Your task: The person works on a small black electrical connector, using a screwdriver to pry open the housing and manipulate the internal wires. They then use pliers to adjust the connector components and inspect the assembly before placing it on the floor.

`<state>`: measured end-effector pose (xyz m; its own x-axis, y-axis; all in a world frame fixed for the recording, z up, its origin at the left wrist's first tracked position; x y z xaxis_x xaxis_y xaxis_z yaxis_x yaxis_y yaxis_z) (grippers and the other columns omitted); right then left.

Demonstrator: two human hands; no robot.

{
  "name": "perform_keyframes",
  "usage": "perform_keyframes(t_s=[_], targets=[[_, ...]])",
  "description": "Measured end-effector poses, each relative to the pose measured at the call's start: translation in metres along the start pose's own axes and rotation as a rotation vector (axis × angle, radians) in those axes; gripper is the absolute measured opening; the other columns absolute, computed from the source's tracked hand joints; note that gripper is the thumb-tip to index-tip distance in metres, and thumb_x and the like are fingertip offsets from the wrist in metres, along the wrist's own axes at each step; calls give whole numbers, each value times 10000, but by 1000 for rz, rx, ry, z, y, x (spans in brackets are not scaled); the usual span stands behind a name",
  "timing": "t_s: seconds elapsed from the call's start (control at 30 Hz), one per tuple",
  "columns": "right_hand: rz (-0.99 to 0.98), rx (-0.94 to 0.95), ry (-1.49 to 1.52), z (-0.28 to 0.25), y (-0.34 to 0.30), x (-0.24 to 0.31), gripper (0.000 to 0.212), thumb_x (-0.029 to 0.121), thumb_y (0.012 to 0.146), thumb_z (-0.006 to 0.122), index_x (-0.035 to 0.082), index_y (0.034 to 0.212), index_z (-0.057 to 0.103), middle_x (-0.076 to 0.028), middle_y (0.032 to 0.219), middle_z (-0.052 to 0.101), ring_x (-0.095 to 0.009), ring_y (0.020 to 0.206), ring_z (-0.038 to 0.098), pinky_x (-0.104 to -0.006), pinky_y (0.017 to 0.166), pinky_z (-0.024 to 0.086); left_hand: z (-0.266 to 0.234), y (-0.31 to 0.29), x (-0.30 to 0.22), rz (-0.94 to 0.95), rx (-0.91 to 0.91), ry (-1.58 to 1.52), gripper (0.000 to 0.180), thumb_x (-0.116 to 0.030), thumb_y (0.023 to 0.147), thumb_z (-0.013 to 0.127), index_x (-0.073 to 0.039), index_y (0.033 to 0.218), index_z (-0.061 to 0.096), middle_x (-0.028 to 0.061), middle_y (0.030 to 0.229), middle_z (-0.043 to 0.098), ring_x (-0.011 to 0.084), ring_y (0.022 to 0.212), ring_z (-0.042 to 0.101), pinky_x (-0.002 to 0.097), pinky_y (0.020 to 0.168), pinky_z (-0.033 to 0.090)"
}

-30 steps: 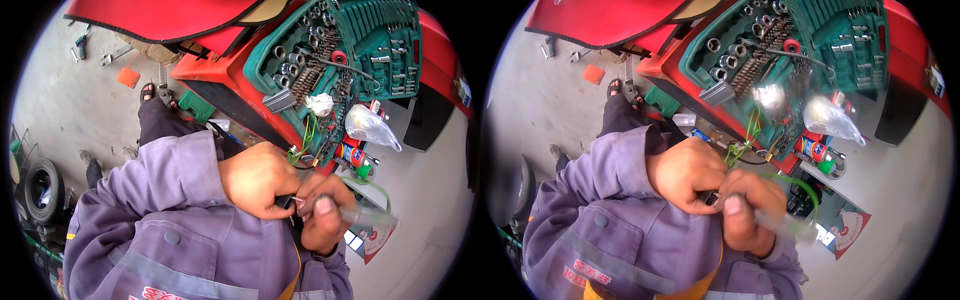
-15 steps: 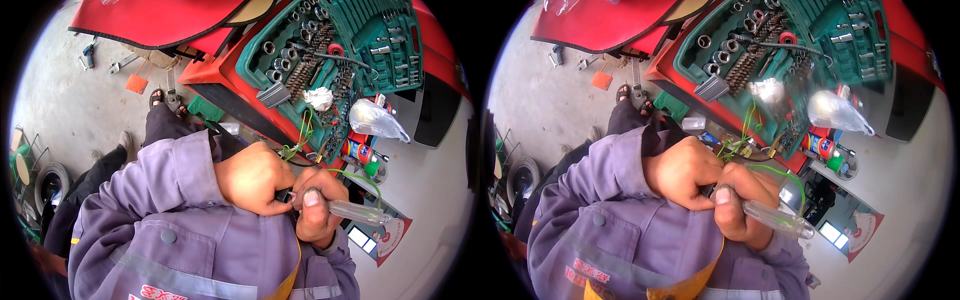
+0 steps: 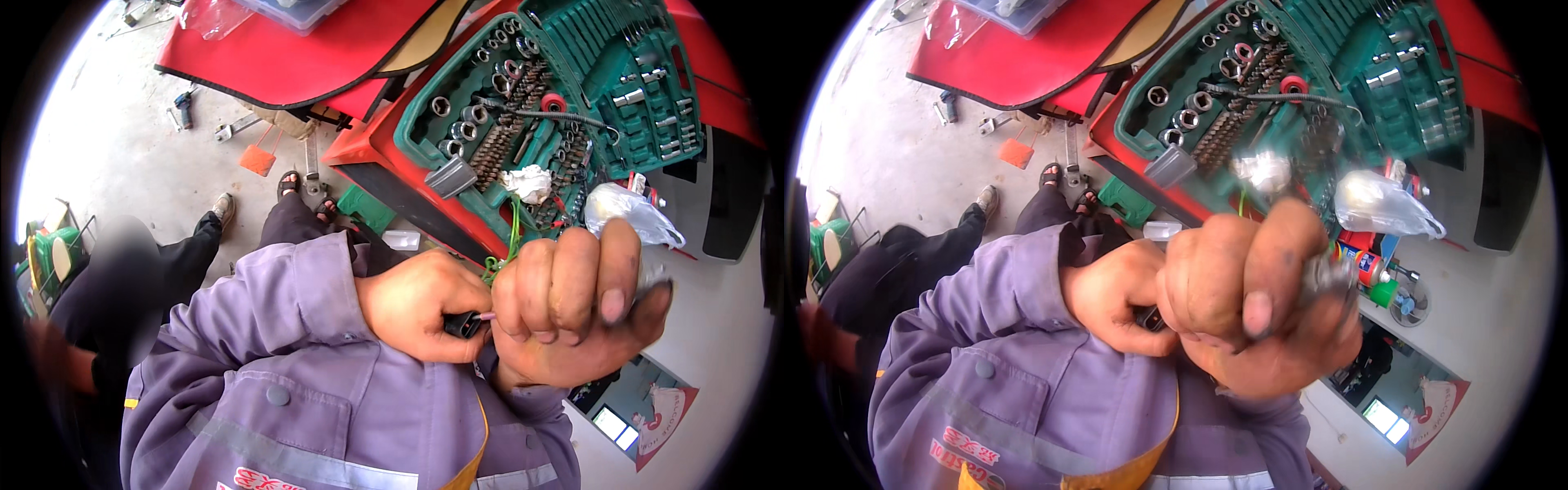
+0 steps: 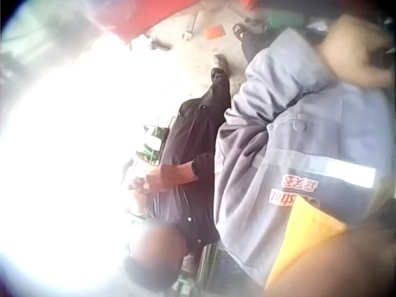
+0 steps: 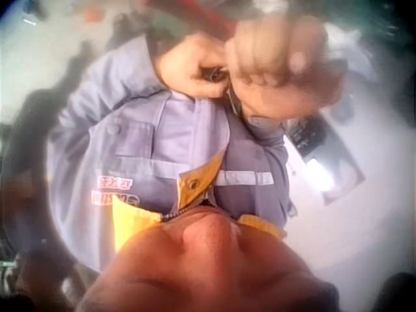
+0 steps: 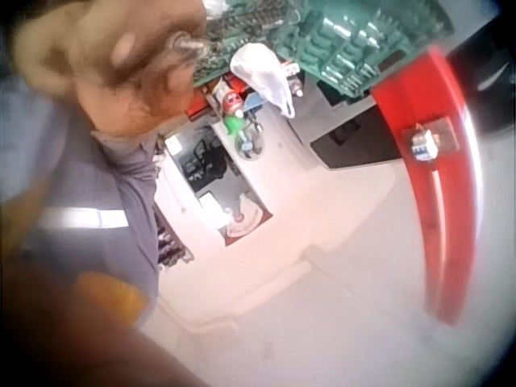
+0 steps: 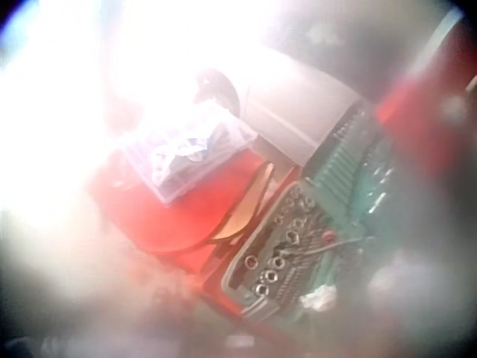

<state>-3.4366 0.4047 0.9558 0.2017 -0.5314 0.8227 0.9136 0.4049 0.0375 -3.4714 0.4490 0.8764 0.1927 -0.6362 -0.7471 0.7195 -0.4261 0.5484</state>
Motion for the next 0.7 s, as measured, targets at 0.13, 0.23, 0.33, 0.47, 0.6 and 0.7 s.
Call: perform_keyframes(t_s=[0.13,0.23,0.33,0.47,0.6,0.7], targets=[[-1,20,63,10,-2,-16,370,479,1027,434,155,850,433,-8,567,425,-131,419,300,-311,414,306,11,-14,-6,39,4,-101,118,-80,776,694,-14,746,601,138,649,570,336,587,568,396,526,431],[47,30,-5,18,-13,-22,369,486,1030,426,153,872,418,-1,559,423,-119,422,296,-311,420,291,15,-22,-7,-2,-13,-125,112,-85,760,699,-17,745,611,145,656,588,351,596,583,401,534,457],[70,45,-69,16,-15,-27,373,492,1028,428,155,869,411,3,561,428,-114,421,302,-302,414,284,16,-28,-4,-30,-19,-81,124,-107,759,707,-19,751,621,156,673,603,357,612,601,406,547,475],[-14,-114,-131,11,-19,-26,372,475,1041,392,159,848,412,9,568,411,-109,425,305,-293,392,277,11,-29,-3,-64,-22,68,143,-140,762,717,-26,766,631,169,687,614,363,631,615,414,555,480],[-35,-338,-11,-26,-3,-20,363,421,1063,346,140,851,434,-1,600,395,-113,447,331,-294,396,333,-2,-14,7,-246,15,86,148,-129,801,713,-11,810,624,161,696,611,281,609,621,385,573,488],[-28,-322,-273,-35,16,-1,442,419,1045,384,1,1036,525,-105,787,561,-188,717,574,-312,619,490,-25,3,2,-394,-137,-82,175,-193,950,642,-25,978,605,7,793,551,98,759,515,287,677,439]])
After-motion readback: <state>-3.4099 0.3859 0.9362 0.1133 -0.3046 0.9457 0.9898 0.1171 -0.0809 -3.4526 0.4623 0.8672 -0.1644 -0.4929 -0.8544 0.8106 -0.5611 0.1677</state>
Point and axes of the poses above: each hand's wrist, its own y-axis towards the middle knuckle, its own z-axis out of the palm, x = y × z, the point moved 9 cm from there along y, towards the middle knuckle
